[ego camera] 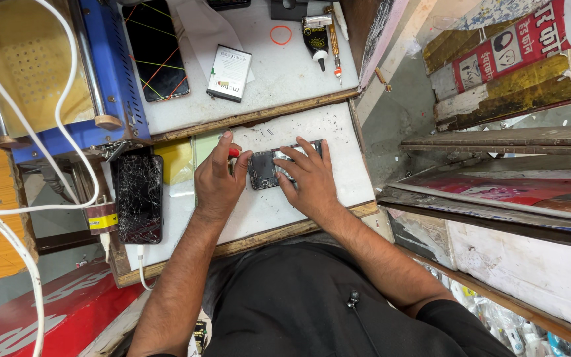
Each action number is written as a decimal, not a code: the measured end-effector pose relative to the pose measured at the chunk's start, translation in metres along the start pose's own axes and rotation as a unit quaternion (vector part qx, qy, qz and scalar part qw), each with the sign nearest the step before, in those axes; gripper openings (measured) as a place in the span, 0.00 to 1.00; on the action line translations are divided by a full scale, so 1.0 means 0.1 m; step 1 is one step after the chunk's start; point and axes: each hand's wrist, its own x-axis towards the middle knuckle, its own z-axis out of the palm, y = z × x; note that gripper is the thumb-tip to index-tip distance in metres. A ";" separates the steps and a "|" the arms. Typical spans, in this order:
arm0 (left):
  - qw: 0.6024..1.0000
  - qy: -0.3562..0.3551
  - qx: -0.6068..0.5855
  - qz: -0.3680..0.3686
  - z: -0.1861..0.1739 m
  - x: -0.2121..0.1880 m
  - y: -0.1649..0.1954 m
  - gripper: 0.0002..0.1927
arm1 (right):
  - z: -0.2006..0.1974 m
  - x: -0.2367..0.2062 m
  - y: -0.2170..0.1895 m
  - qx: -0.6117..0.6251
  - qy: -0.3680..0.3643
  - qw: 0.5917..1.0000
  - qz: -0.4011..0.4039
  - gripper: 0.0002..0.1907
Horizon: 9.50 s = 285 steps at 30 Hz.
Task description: The person removes the back cover of a smartphone, detaches the battery, and uses a screwdriver to unscrew and remove internal components. They handle the battery and other parts, placing them on the workbench while continuing to disassemble the device.
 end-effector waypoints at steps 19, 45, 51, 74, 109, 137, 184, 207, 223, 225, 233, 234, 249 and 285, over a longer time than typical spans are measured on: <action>1.000 -0.001 0.014 0.017 0.01 0.02 0.01 0.36 | -0.01 0.00 0.00 0.009 0.000 1.000 0.001 0.15; 0.998 -0.042 0.005 0.038 -0.08 0.05 0.03 0.37 | -0.03 0.01 -0.06 -0.002 0.004 1.000 0.005 0.14; 0.998 -0.064 -0.022 0.008 -0.14 0.07 0.03 0.34 | -0.06 0.00 -0.09 0.003 0.012 1.000 0.003 0.14; 0.998 -0.046 -0.022 0.028 -0.18 0.08 0.01 0.35 | -0.07 0.03 -0.14 -0.003 0.003 1.000 0.011 0.14; 0.988 -0.107 -0.107 -0.035 -0.31 0.17 0.06 0.29 | -0.13 0.06 -0.37 -0.070 -0.004 0.997 -0.041 0.25; 0.977 -0.097 -0.154 -0.111 -0.42 0.12 0.04 0.19 | -0.05 0.04 -0.44 -0.046 -0.011 0.999 -0.022 0.25; 0.974 -0.128 -0.185 -0.032 -0.38 0.09 -0.04 0.22 | -0.10 0.02 -0.38 -0.083 -0.082 0.992 -0.049 0.34; 0.989 -0.083 -0.123 -0.017 -0.33 0.10 0.23 0.23 | -0.21 0.04 -0.41 -0.045 -0.093 0.994 -0.033 0.35; 0.973 -0.006 -0.115 -0.201 -0.78 -0.47 -0.08 0.33 | -0.14 0.03 -0.31 -0.052 -0.035 0.996 -0.070 0.29; 0.973 0.005 -0.103 -0.208 -0.83 -0.60 -0.13 0.33 | -0.12 0.05 -0.30 -0.042 -0.028 0.996 -0.070 0.27; 0.972 0.023 -0.081 -0.220 -0.88 -0.84 -0.17 0.35 | -0.10 0.08 -0.34 0.032 0.005 0.998 -0.047 0.19; 0.971 0.018 -0.077 -0.224 -0.87 -0.85 -0.17 0.35 | -0.09 0.08 -0.34 0.048 0.019 0.998 -0.042 0.18; 0.912 0.028 -0.193 -0.360 -0.51 -0.47 0.04 0.39 | -0.15 0.09 -0.31 0.094 0.042 0.994 -0.038 0.16; 0.927 -0.019 -0.190 -0.322 -0.16 -0.18 -0.03 0.38 | -0.13 0.20 -0.17 0.069 0.021 0.997 -0.036 0.13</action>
